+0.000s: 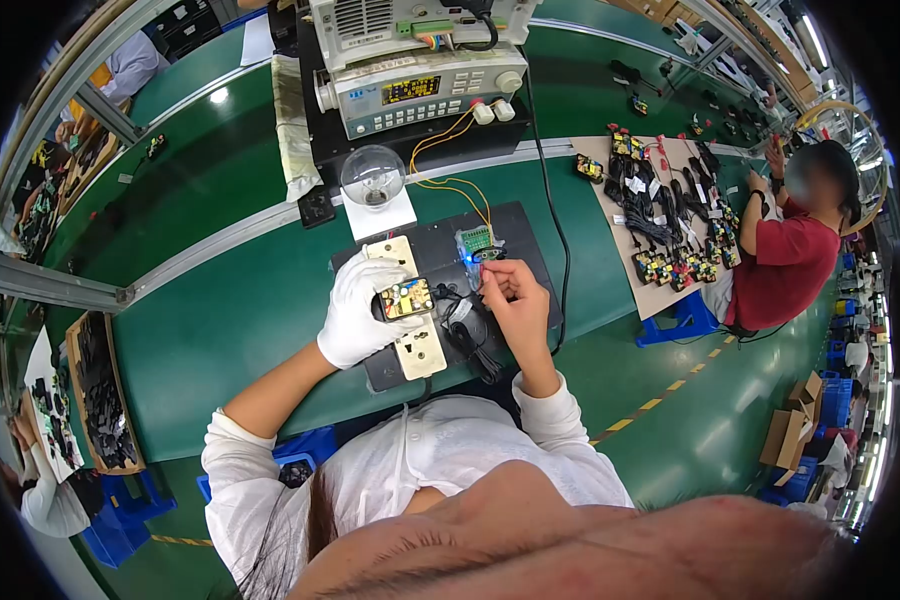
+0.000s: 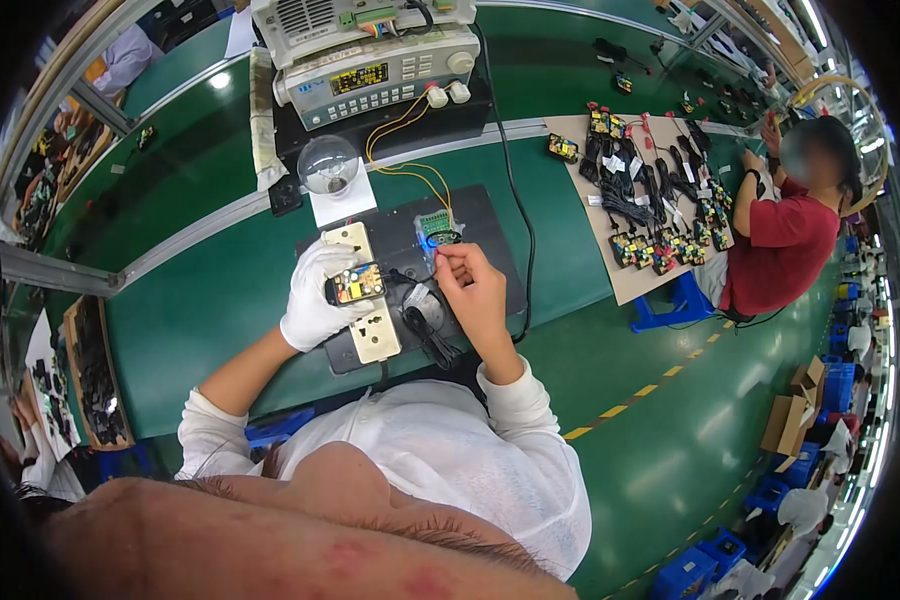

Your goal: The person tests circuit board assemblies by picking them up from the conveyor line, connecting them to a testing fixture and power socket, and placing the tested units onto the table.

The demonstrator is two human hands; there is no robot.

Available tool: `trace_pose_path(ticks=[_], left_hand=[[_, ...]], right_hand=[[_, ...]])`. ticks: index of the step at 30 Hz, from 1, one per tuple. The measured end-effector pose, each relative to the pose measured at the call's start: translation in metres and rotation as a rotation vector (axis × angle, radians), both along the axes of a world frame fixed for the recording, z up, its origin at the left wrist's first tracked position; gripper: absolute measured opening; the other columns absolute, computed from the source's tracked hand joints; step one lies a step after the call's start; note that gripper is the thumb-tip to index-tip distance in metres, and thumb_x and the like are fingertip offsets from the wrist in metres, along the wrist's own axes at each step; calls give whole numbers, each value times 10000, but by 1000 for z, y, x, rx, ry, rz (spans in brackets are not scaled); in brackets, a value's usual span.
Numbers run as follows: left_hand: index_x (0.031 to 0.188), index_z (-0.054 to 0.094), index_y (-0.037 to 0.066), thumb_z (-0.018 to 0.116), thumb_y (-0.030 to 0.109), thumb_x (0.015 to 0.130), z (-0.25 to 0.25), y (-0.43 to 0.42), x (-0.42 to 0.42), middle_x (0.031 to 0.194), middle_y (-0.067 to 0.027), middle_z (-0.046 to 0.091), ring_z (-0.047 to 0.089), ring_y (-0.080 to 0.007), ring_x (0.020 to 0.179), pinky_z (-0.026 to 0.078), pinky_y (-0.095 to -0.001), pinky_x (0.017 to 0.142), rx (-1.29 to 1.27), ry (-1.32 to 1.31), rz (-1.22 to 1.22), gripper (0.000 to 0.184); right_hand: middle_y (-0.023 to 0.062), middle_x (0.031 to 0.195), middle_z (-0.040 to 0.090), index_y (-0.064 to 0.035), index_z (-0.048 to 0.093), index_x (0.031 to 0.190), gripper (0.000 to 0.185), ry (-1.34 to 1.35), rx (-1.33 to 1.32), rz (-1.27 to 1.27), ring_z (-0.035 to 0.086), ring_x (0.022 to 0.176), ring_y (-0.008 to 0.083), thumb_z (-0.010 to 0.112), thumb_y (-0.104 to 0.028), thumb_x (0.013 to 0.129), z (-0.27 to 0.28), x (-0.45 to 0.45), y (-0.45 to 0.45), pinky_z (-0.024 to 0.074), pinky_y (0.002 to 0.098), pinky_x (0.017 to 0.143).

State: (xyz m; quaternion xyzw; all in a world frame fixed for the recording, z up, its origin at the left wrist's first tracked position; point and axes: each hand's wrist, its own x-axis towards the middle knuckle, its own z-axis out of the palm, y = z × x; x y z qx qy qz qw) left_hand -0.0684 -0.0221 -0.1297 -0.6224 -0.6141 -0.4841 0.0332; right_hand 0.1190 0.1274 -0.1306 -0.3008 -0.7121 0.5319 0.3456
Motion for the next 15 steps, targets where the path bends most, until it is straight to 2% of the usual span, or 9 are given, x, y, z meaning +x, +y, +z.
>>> trace_pose_path(ticks=[15], left_hand=[[1039, 540, 103, 907, 244, 566, 2, 0, 2, 1012, -90, 656, 632, -314, 964, 452, -462, 937, -1, 12, 23, 615]], right_hand=[[27, 764, 665, 12, 607, 1012, 104, 0, -23, 2, 600, 645, 50, 618, -16, 913, -2, -2, 1, 474, 193, 579]])
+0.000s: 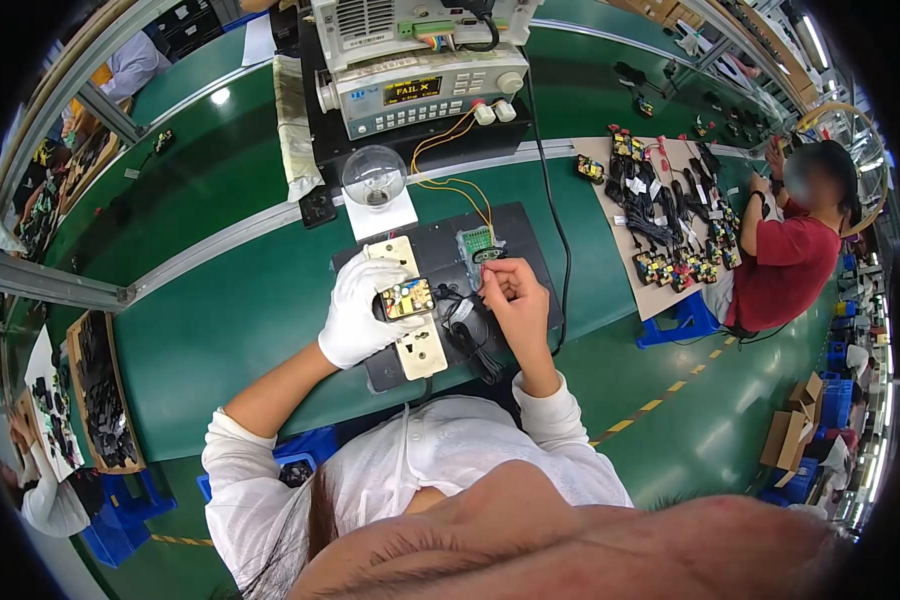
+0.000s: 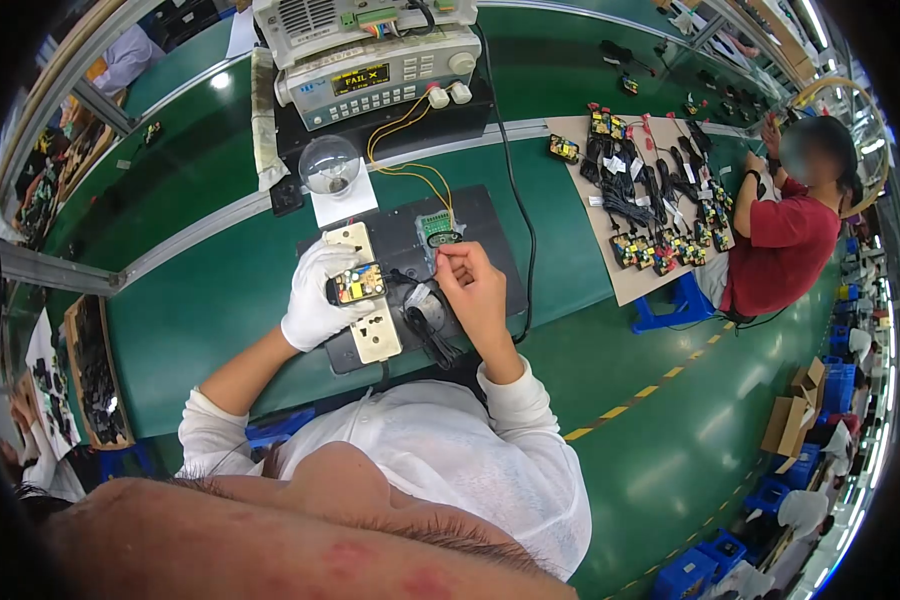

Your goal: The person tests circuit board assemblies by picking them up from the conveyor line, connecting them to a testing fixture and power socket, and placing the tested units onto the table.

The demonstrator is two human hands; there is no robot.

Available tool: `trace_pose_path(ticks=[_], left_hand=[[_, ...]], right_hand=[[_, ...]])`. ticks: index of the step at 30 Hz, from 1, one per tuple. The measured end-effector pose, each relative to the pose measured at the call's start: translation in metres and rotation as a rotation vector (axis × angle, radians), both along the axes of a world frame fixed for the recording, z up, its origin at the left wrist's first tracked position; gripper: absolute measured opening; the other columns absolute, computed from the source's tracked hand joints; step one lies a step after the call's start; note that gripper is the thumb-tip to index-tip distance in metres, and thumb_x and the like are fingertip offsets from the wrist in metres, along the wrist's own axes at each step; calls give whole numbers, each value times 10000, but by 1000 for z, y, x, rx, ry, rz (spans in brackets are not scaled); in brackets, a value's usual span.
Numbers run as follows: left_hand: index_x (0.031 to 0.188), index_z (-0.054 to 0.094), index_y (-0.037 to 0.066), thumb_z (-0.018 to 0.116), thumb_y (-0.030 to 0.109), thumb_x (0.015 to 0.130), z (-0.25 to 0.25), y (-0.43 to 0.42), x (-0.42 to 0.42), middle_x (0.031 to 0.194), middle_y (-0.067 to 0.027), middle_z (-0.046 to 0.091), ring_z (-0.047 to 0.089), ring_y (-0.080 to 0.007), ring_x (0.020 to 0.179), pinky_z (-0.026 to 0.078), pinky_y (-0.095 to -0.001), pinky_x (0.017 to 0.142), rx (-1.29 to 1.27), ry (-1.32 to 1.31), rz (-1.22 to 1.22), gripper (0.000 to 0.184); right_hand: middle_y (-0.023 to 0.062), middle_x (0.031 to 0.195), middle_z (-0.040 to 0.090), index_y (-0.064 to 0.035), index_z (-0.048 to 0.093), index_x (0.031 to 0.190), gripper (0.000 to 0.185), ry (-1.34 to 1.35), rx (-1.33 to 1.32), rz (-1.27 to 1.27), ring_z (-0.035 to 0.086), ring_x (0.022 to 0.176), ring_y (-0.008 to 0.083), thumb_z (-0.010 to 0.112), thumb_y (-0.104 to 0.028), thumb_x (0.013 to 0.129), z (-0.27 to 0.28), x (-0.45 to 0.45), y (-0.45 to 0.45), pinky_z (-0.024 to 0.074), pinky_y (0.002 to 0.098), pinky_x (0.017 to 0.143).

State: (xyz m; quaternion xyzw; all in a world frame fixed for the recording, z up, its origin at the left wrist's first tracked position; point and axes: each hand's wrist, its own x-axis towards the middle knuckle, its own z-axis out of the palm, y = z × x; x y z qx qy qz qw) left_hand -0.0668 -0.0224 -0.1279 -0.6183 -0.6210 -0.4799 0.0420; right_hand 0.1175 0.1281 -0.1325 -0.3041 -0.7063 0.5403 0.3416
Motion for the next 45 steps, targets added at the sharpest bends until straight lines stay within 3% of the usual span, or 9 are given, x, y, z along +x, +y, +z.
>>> trace_pose_path(ticks=[17, 25, 37, 45], left_hand=[[1027, 550, 96, 904, 241, 567, 2, 1, -1, 987, -102, 650, 632, -322, 925, 476, -448, 883, 13, -19, -24, 599], [1019, 563, 97, 899, 254, 571, 0, 0, -1, 1000, -102, 657, 628, -319, 952, 461, -452, 908, -19, -27, -10, 582], [1039, 599, 87, 869, 274, 621, -3, -6, -6, 1086, -116, 637, 591, -332, 1071, 413, -479, 1003, -56, -33, -46, 531], [1038, 610, 91, 867, 263, 612, -6, -3, -13, 1102, -102, 644, 597, -313, 1081, 394, -486, 1018, -24, -57, -81, 527]], right_hand=[[16, 787, 664, 6, 609, 1030, 163, -37, 88, 7, 596, 646, 37, 669, -43, 887, 0, 0, -1, 468, 180, 555], [55, 848, 696, 1, 664, 1143, 245, -14, -18, 88, 625, 694, 64, 646, -64, 907, 3, 1, 5, 502, 192, 600], [90, 878, 711, 5, 658, 1174, 268, -75, -315, 273, 633, 700, 92, 629, -77, 920, 7, 11, 28, 493, 205, 626], [97, 876, 711, 10, 660, 1168, 267, -88, -317, 288, 649, 720, 105, 631, -64, 913, 9, 11, 31, 503, 211, 638]])
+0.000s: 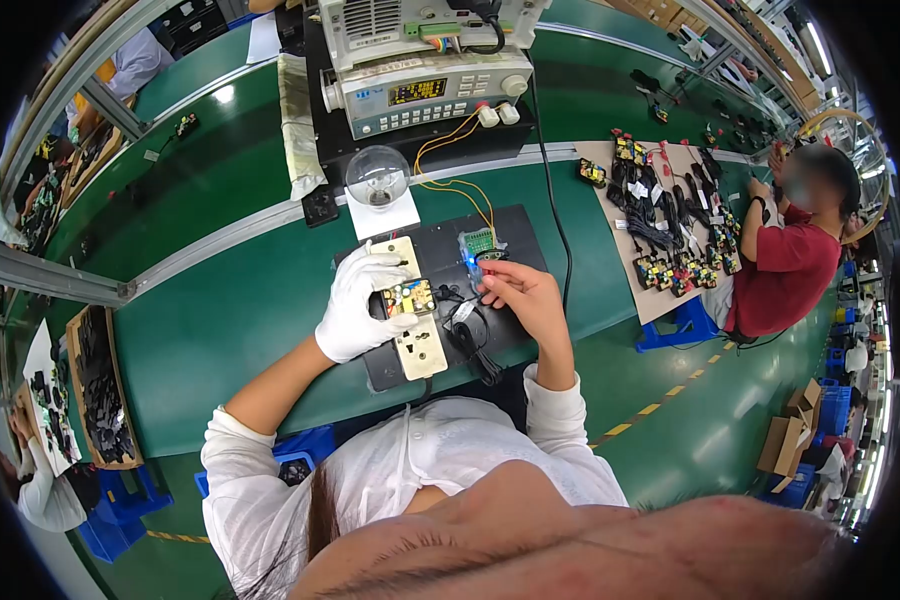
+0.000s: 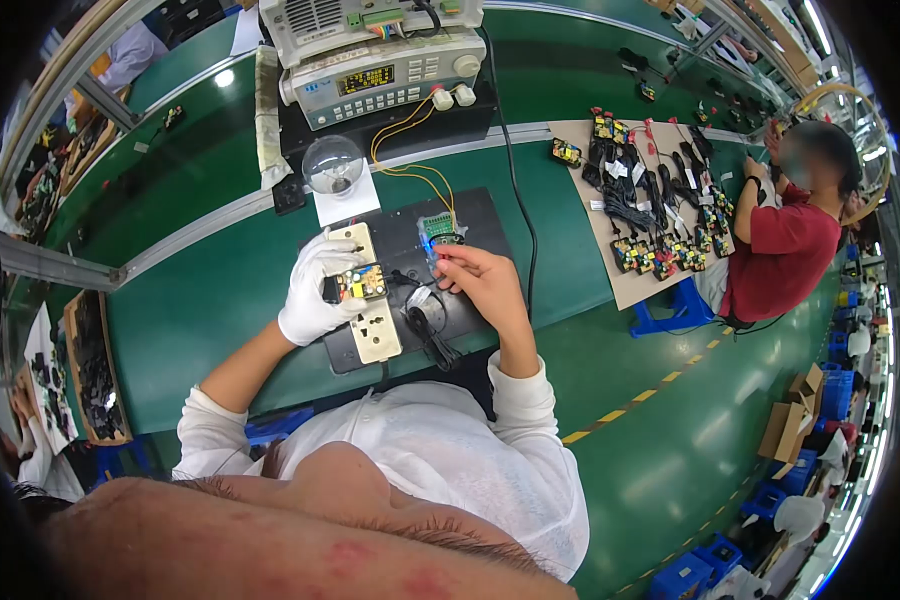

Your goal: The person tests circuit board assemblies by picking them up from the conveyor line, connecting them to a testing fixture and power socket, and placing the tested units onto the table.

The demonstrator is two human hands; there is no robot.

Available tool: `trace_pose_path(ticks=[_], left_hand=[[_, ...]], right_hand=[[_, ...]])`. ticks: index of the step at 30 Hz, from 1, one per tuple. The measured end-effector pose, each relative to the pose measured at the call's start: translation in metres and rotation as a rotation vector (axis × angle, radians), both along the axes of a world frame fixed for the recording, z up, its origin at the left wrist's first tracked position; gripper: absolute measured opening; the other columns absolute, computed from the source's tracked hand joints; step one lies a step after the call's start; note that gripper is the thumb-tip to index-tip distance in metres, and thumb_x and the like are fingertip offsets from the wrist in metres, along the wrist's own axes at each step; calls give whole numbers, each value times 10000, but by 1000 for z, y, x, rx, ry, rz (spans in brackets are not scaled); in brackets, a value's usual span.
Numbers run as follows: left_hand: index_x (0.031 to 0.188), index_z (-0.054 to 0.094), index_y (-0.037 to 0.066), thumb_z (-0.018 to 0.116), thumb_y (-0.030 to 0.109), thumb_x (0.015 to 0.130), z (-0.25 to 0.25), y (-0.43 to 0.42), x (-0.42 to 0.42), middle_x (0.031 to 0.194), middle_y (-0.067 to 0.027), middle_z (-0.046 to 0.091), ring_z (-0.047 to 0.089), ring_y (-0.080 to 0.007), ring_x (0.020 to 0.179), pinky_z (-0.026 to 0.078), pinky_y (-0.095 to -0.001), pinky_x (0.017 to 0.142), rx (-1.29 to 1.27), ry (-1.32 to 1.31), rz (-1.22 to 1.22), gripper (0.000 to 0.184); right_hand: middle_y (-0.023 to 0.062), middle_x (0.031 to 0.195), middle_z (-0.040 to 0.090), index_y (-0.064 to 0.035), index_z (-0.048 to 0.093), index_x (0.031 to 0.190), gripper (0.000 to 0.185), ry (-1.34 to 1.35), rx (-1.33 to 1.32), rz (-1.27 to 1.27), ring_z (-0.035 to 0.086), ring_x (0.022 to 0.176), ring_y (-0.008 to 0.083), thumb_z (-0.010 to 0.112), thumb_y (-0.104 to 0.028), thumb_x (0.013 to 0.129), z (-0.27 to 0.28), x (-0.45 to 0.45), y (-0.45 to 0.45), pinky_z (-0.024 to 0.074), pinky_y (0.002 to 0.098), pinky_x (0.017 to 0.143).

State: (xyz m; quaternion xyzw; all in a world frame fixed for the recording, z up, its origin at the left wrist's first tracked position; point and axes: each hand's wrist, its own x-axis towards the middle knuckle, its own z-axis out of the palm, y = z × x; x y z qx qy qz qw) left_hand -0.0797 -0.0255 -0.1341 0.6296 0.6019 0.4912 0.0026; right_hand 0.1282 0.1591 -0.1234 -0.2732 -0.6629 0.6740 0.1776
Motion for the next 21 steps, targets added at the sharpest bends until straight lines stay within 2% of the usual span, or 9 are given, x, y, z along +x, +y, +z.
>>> trace_pose_path(ticks=[6, 17, 21], left_hand=[[1005, 623, 95, 882, 239, 554, 4, 1, -3, 1058, -74, 664, 604, -286, 1071, 380, -472, 1034, -37, 18, -22, 541], [978, 636, 98, 870, 258, 566, 4, 1, -3, 1055, -72, 669, 606, -281, 1064, 370, -478, 1056, -56, -9, -7, 500], [981, 634, 93, 868, 263, 568, 3, 0, -3, 1049, -79, 667, 610, -283, 1053, 370, -480, 1058, -55, -4, 1, 504]], right_hand=[[76, 901, 709, -9, 662, 1180, 279, 1, -18, 25, 655, 752, 98, 637, -82, 912, 1, 2, 2, 503, 206, 650], [67, 886, 704, -19, 648, 1211, 297, -16, 15, 21, 648, 733, 89, 612, -75, 922, -3, 0, 1, 497, 201, 637], [88, 876, 709, 3, 640, 1208, 292, -8, 28, 18, 648, 705, 98, 601, -49, 923, -1, -1, 0, 492, 201, 616]])
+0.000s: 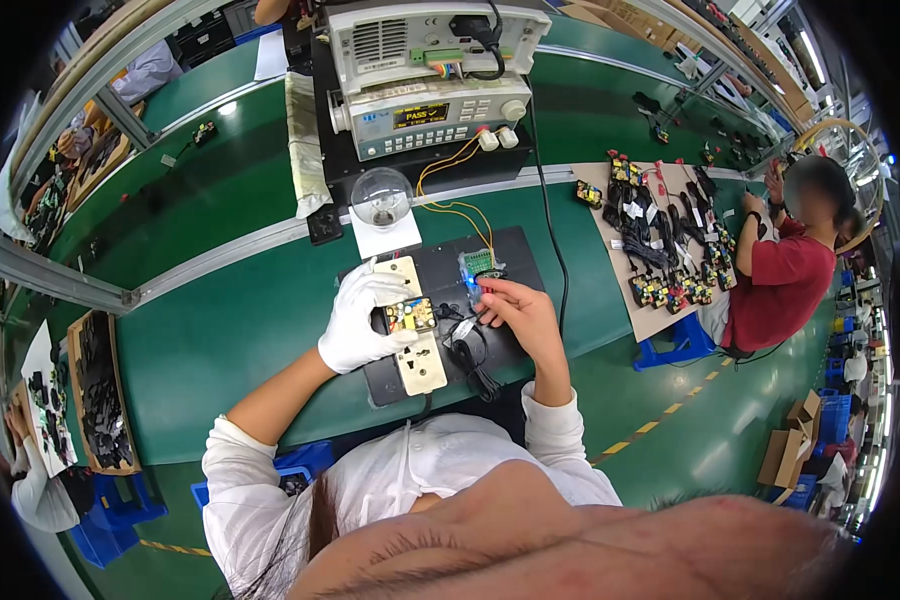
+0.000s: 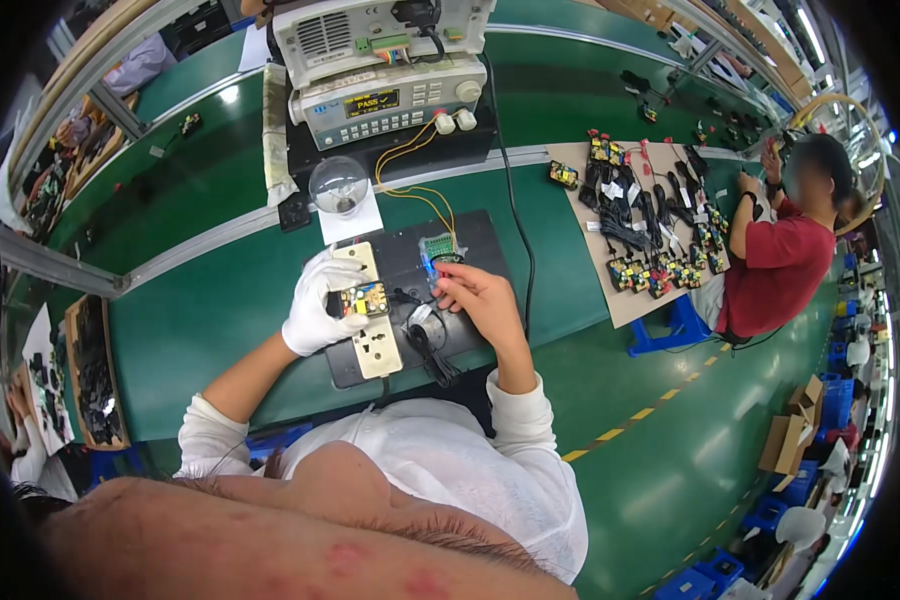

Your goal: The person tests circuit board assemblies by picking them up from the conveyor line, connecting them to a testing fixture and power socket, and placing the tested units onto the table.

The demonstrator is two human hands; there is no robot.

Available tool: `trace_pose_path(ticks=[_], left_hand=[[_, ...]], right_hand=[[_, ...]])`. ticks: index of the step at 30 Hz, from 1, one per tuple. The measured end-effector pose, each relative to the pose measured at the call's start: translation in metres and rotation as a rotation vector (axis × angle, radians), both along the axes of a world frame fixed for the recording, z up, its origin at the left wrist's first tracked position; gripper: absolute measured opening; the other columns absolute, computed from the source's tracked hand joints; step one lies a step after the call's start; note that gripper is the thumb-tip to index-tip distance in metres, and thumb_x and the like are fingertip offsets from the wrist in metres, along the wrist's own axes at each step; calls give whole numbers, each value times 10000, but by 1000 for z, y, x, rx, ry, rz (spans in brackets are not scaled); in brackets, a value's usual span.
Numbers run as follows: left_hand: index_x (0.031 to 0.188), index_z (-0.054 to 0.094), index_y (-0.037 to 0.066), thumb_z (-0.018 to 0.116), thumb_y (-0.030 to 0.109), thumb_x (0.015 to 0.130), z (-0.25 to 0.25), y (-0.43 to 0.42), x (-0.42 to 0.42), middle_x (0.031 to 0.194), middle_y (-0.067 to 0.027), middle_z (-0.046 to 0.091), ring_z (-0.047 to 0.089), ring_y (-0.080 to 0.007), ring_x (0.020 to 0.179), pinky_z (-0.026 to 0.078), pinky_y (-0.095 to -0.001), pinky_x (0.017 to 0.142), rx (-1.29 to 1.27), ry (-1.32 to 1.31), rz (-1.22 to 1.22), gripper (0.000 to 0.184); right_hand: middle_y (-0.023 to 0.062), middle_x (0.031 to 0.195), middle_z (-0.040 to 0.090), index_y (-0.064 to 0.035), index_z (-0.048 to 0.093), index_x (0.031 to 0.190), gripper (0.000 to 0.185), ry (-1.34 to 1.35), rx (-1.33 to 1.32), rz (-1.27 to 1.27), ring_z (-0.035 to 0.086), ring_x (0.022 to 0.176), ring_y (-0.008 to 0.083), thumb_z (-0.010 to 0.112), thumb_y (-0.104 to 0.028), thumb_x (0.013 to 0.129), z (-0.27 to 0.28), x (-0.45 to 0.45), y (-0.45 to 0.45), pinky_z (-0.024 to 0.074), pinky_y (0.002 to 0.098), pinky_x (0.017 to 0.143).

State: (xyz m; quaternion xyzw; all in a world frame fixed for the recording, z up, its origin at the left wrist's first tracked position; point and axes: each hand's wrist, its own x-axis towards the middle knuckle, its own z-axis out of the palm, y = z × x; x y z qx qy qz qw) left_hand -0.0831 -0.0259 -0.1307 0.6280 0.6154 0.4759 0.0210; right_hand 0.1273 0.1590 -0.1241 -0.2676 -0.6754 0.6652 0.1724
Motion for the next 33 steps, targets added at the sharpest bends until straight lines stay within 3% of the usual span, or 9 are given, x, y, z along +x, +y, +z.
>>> trace_pose_path(ticks=[12, 14, 17, 18, 20, 22, 25, 30, 33], left_hand=[[1041, 639, 61, 830, 330, 635, 12, -5, 7, 1054, -133, 661, 597, -315, 1066, 347, -511, 1077, -15, 133, 22, 523], [1044, 633, 50, 832, 360, 638, 16, -6, 7, 1053, -129, 662, 599, -334, 1051, 380, -495, 1044, 17, 156, 30, 548], [1001, 649, 59, 858, 345, 620, 6, -6, 5, 1025, -119, 663, 569, -354, 1099, 417, -469, 984, 64, 118, 51, 520], [983, 658, 65, 873, 353, 603, 6, -9, 8, 1015, -121, 656, 557, -354, 1116, 424, -461, 969, 99, 87, 102, 523], [964, 672, 92, 875, 364, 613, 17, -13, 11, 1001, -141, 637, 562, -358, 1083, 440, -451, 931, 51, 47, 78, 488], [947, 678, 91, 846, 382, 646, 23, -17, 19, 943, -128, 627, 588, -340, 947, 464, -413, 862, -22, 24, 126, 452], [958, 682, 71, 826, 391, 674, 15, -15, 21, 925, -124, 649, 598, -320, 928, 477, -412, 835, -58, 26, 147, 452], [968, 649, 80, 821, 310, 658, 13, -15, 28, 932, -123, 623, 586, -322, 936, 472, -423, 836, 204, 207, 198, 423], [1000, 616, 82, 826, 322, 650, 16, -16, 28, 981, -137, 602, 587, -321, 956, 471, -422, 849, 318, 194, 231, 474]], right_hand=[[117, 924, 711, 13, 638, 1119, 210, 322, -56, 160, 682, 765, 151, 610, -76, 931, -12, 22, 1, 491, 221, 607], [123, 905, 704, 14, 641, 1093, 188, 456, -129, -83, 677, 742, 152, 599, -84, 939, -6, 16, 0, 493, 221, 600], [131, 1024, 671, -6, 625, 1176, 260, 111, 556, -411, 662, 899, 234, 588, -135, 953, 10, 3, -6, 528, 307, 796], [162, 1186, 607, -46, 628, 1212, 283, -124, 1157, -459, 595, 1086, 297, 593, -106, 938, 23, 5, -13, 475, 358, 929], [172, 1250, 572, -64, 665, 1155, 266, -121, 1383, -531, 550, 1133, 367, 625, -69, 892, 26, 1, -19, 455, 415, 932], [168, 1218, 591, -46, 672, 1122, 265, 129, 1119, -476, 549, 1138, 366, 633, -30, 860, 34, 1, -43, 449, 403, 943], [166, 1121, 638, -18, 679, 1082, 230, 302, 1224, -335, 585, 1083, 364, 608, -2, 864, 31, 12, -60, 470, 390, 902], [123, 798, 715, 63, 688, 1000, 172, 42, 399, 422, 649, 619, 159, 571, -40, 930, 52, 10, -93, 538, 294, 654], [128, 815, 709, 78, 658, 1076, 209, 45, 244, 307, 647, 587, 140, 560, -60, 954, 11, 6, -89, 532, 251, 600]])
